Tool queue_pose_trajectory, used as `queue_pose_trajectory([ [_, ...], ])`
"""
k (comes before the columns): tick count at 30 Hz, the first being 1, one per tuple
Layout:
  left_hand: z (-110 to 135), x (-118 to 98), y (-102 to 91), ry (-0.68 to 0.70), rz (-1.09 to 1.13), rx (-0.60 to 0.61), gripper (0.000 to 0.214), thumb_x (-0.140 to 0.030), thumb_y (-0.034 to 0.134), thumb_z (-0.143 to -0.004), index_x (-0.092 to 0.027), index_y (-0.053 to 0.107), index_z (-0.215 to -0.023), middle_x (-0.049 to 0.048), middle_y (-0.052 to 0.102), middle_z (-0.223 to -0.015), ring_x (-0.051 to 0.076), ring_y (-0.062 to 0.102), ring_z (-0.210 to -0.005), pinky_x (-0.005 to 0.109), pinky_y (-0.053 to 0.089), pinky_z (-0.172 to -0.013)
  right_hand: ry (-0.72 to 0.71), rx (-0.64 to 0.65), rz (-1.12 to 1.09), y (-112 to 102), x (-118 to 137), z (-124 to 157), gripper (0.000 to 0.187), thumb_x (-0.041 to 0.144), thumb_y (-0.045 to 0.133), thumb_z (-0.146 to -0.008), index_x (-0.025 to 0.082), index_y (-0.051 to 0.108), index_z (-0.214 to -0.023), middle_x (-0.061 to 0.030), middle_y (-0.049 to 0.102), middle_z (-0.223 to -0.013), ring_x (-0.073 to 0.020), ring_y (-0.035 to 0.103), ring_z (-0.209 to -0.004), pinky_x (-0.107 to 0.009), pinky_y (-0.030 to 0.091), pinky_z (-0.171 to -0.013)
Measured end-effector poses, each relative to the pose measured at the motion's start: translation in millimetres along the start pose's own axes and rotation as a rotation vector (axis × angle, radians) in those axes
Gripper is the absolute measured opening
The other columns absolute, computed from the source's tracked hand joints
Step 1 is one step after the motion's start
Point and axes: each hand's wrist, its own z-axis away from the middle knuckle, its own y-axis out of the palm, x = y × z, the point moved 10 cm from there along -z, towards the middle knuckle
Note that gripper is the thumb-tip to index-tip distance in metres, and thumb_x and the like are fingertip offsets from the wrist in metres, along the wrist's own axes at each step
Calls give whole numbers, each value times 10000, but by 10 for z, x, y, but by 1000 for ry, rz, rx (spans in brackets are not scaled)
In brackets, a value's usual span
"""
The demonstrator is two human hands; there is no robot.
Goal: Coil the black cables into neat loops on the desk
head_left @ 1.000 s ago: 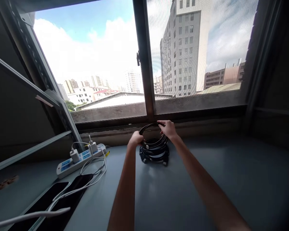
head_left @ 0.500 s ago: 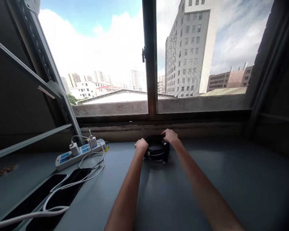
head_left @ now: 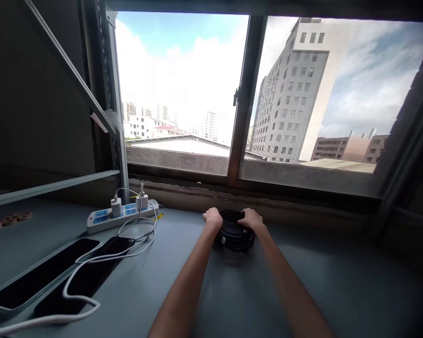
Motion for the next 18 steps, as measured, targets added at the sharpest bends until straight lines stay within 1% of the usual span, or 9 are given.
queue_pose_trajectory([
  [2,10,-38,-47,5,-6,-16,333,-315,530,-854,-140,507,-1136,95,528,-1121,202,549,-961,393,481,-801,36,-30,-5,-51,-66,-12,257,247,648,-935,132,548,-1142,-85,524,-1068,-255,515,-973,-419,450,-849],
  [5,12,-75,-79,12,-11,-49,336,-314,527,-855,-142,503,-1143,95,524,-1128,202,547,-966,397,479,-807,58,-61,-33,-96,-144,-23,309,332,672,-917,130,567,-1126,-91,539,-1059,-264,512,-986,-426,439,-860],
  [8,9,-49,-47,-4,-6,-64,347,-315,527,-856,-141,496,-1154,98,519,-1139,206,544,-972,404,478,-810,14,-62,-85,-69,-145,-20,318,390,681,-905,144,599,-1088,-77,565,-1030,-257,524,-979,-407,447,-852],
  [11,4,-15,-10,-7,8,-71,355,-325,529,-853,-142,495,-1156,101,510,-1157,211,539,-986,409,473,-818,-52,-74,-132,-46,-110,-11,264,362,688,-907,155,620,-1056,-62,585,-997,-243,537,-963,-388,453,-843],
  [15,-17,-22,4,48,40,-89,330,-325,532,-851,-142,517,-1125,97,511,-1163,214,530,-1006,420,460,-840,-136,-102,-177,-76,-61,-17,211,327,688,-912,158,634,-1026,-41,593,-986,-225,547,-945,-371,453,-844],
  [18,-55,21,21,59,81,-88,317,-327,520,-858,-147,521,-1120,91,530,-1129,204,542,-981,408,467,-828,-137,-127,-185,-99,-85,-30,192,326,653,-937,159,635,-1029,-44,586,-1005,-235,538,-963,-387,446,-854],
])
